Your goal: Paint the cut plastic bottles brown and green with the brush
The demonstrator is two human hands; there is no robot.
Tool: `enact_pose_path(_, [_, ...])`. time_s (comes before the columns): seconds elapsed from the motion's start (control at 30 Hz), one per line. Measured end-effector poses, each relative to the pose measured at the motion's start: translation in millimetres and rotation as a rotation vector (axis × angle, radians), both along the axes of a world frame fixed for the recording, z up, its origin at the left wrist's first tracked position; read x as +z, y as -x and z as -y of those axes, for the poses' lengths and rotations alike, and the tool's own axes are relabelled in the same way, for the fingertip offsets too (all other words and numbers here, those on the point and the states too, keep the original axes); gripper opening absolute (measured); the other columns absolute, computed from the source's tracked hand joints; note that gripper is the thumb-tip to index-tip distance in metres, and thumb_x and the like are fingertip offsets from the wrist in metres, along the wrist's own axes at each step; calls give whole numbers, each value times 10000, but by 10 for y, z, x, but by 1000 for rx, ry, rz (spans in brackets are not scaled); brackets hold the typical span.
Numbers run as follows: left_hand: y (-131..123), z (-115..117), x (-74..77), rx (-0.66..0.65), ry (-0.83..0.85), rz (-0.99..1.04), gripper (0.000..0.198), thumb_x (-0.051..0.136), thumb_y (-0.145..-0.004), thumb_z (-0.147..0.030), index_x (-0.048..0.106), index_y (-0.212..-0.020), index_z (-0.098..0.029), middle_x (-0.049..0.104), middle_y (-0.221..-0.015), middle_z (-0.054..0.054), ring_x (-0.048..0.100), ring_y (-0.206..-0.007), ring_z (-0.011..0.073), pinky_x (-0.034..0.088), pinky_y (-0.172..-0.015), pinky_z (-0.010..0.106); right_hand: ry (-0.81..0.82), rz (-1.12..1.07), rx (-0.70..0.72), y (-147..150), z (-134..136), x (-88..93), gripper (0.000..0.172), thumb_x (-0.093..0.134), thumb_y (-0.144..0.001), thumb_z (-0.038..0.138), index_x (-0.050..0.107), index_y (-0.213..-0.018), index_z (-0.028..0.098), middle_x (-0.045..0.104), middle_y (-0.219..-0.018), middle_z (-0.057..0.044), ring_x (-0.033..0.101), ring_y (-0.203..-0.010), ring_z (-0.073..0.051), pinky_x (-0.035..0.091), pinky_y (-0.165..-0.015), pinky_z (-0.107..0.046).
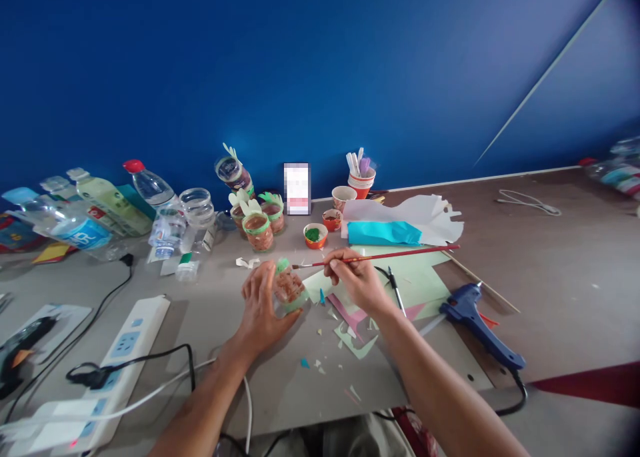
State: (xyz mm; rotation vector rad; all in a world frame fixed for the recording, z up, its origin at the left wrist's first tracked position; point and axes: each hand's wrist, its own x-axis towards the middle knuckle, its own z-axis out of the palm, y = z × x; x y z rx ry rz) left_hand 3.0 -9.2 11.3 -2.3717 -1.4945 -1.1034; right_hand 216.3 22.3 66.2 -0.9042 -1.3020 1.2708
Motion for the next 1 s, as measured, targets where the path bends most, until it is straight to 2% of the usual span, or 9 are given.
enact_pose_path(0.07, [2,-2,-9,1,2,2,991,693,-752,-473,105,-1507,-217,419,-1384,214,389,-1302,401,366,-1000,610,-4,-22,7,-5,0,11,127,550,-817,280,621,-790,178,583,-643,0,490,-537,-108,398,-518,-252])
enact_pose_path(0.2, [5,8,-14,4,27,1,979,690,-764,-456,103,-1508,-212,412,-1399,217,391,-1306,406,374,-1006,603,22,-14,115,21,13,-10,131,551,-826,279,629,-807,176,599,-669,-8,512,-545,-113,395,-508,-251])
enact_pose_path(0.4, [21,8,42,-49,8,96,999,723,-744,-445,121,-1506,-209,370,-1424,208,366,-1332,387,383,-1023,590,52,-108,-33,-48,-68,-18,132,593,-803,298,630,-784,172,605,-619,2,499,-516,-103,405,-521,-253])
enact_pose_path(0.53, [19,2,72,-87,-26,141,1010,737,-741,-416,113,-1504,-196,352,-1423,223,342,-1345,378,371,-1028,599,115,-269,58,-72,-68,-18,162,622,-791,343,632,-782,182,623,-611,-4,498,-502,-105,388,-496,-250])
enact_pose_path(0.6, [20,-2,76,-106,-33,147,1012,741,-740,-407,113,-1505,-194,350,-1422,228,332,-1351,378,369,-1031,597,133,-265,111,-63,-62,-28,159,630,-789,337,633,-766,179,625,-602,-8,501,-501,-109,383,-489,-252])
enact_pose_path(0.67, [22,-6,77,-109,-37,149,1012,744,-737,-400,119,-1503,-186,347,-1420,236,333,-1350,381,367,-1031,598,132,-223,100,-61,-71,-37,148,629,-787,316,636,-748,174,624,-597,-9,498,-499,-108,379,-489,-254])
enact_pose_path(0.8, [21,-9,88,-92,-30,171,1010,750,-726,-403,134,-1498,-192,348,-1416,230,353,-1335,379,358,-1032,604,131,-228,-39,-90,-102,-16,134,636,-763,305,634,-745,172,615,-581,0,477,-478,-98,364,-478,-248])
enact_pose_path(1.0, [13,2,103,-151,-47,174,1004,744,-733,-367,129,-1502,-170,337,-1418,240,327,-1353,379,332,-1054,610,166,-280,60,-79,-93,10,166,655,-759,332,632,-760,168,627,-590,-9,494,-482,-101,367,-481,-250])
